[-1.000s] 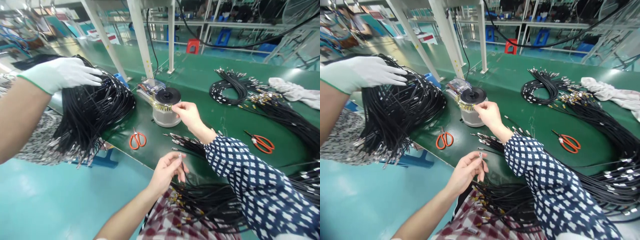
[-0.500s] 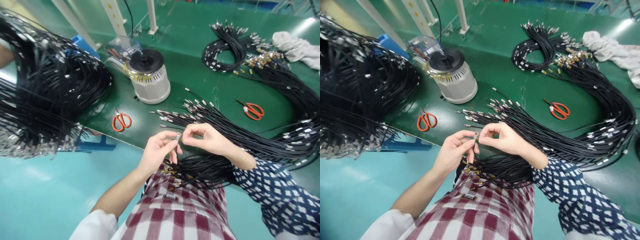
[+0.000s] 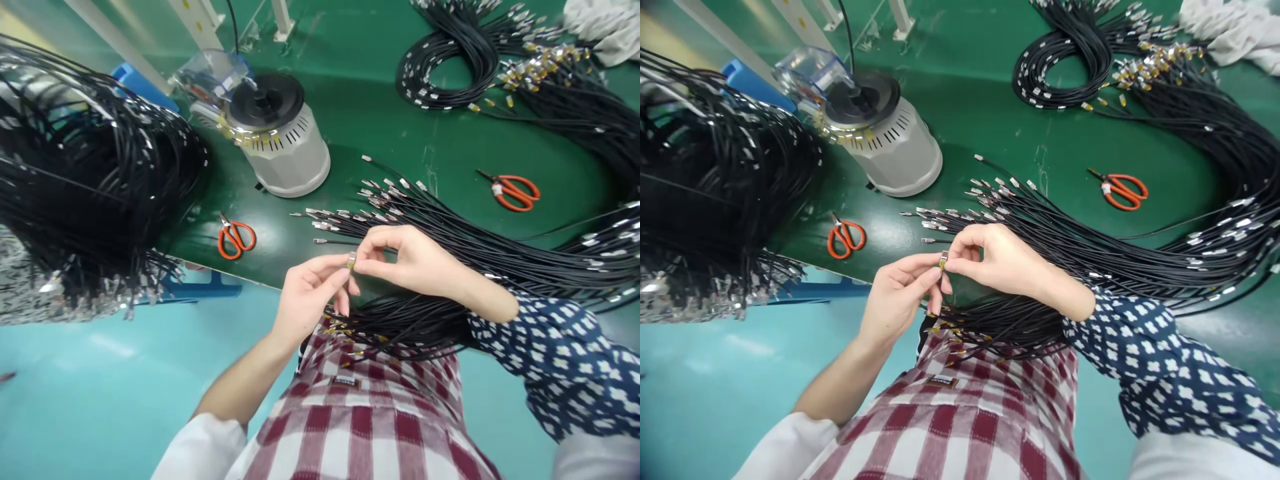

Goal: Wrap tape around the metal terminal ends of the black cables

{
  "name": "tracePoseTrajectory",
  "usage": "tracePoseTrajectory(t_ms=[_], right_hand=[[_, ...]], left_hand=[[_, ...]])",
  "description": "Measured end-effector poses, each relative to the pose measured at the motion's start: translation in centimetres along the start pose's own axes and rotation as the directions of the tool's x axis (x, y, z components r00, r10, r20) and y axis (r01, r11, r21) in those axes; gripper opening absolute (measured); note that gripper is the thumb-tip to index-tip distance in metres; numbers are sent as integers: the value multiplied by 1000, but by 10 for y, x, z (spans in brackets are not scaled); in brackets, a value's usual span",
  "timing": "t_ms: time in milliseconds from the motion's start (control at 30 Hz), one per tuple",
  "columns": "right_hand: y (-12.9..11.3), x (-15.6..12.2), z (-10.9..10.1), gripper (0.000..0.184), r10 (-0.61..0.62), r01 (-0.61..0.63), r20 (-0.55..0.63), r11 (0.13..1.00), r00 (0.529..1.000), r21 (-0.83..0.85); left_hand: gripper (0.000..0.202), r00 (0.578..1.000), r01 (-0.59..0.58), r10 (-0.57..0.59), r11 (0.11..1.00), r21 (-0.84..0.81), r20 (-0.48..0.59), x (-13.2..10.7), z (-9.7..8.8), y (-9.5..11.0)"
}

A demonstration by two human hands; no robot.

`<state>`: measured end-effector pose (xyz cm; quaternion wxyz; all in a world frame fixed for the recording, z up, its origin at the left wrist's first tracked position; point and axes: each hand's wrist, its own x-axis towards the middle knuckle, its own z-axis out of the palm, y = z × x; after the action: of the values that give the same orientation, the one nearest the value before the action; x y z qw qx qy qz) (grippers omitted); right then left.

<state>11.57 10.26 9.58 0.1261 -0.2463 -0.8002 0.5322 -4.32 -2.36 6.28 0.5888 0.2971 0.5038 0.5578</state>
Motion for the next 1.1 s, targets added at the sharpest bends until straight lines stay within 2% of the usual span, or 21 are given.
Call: tracePoseTrajectory(t_ms=[133, 333, 500, 567, 633, 700, 767, 867, 1100], right_hand=[[-6, 1, 3, 15, 23, -26, -42, 998, 999, -53], [-14, 1, 9, 15, 119, -129, -100, 987, 988, -96], [-15, -1, 13, 13, 101, -122, -148, 983, 984, -140], [-10, -3, 16, 15, 111, -121, -156, 991, 982, -52], [-3, -4, 20, 21, 151, -129, -154, 981, 976, 142], [4, -4, 25, 26, 197, -132, -173, 934, 965, 331], [9, -4, 29, 26, 248, -127, -239, 894, 939, 429], [9, -4, 34, 26, 280, -114, -323, 886, 904, 449], [-2, -8, 43, 21, 199, -73, -297, 919, 934, 387]], left_hand=[[22, 1000, -10, 11, 1000, 13, -20, -1, 1, 1], [24, 998, -19, 20, 1000, 16, -65, -4, 3, 1], [19, 991, -57, 56, 998, -7, -123, -2, 6, -1], [18, 984, -82, 78, 996, -17, -161, -1, 7, -2], [17, 977, -99, 92, 995, -28, -194, -1, 9, -3], [16, 972, -108, 96, 993, -45, -213, 0, 10, -3], [16, 965, -121, 103, 991, -60, -240, -1, 11, -2], [17, 956, -127, 107, 990, -58, -272, -3, 12, 0], [19, 964, -144, 127, 988, -59, -234, -5, 12, 1]])
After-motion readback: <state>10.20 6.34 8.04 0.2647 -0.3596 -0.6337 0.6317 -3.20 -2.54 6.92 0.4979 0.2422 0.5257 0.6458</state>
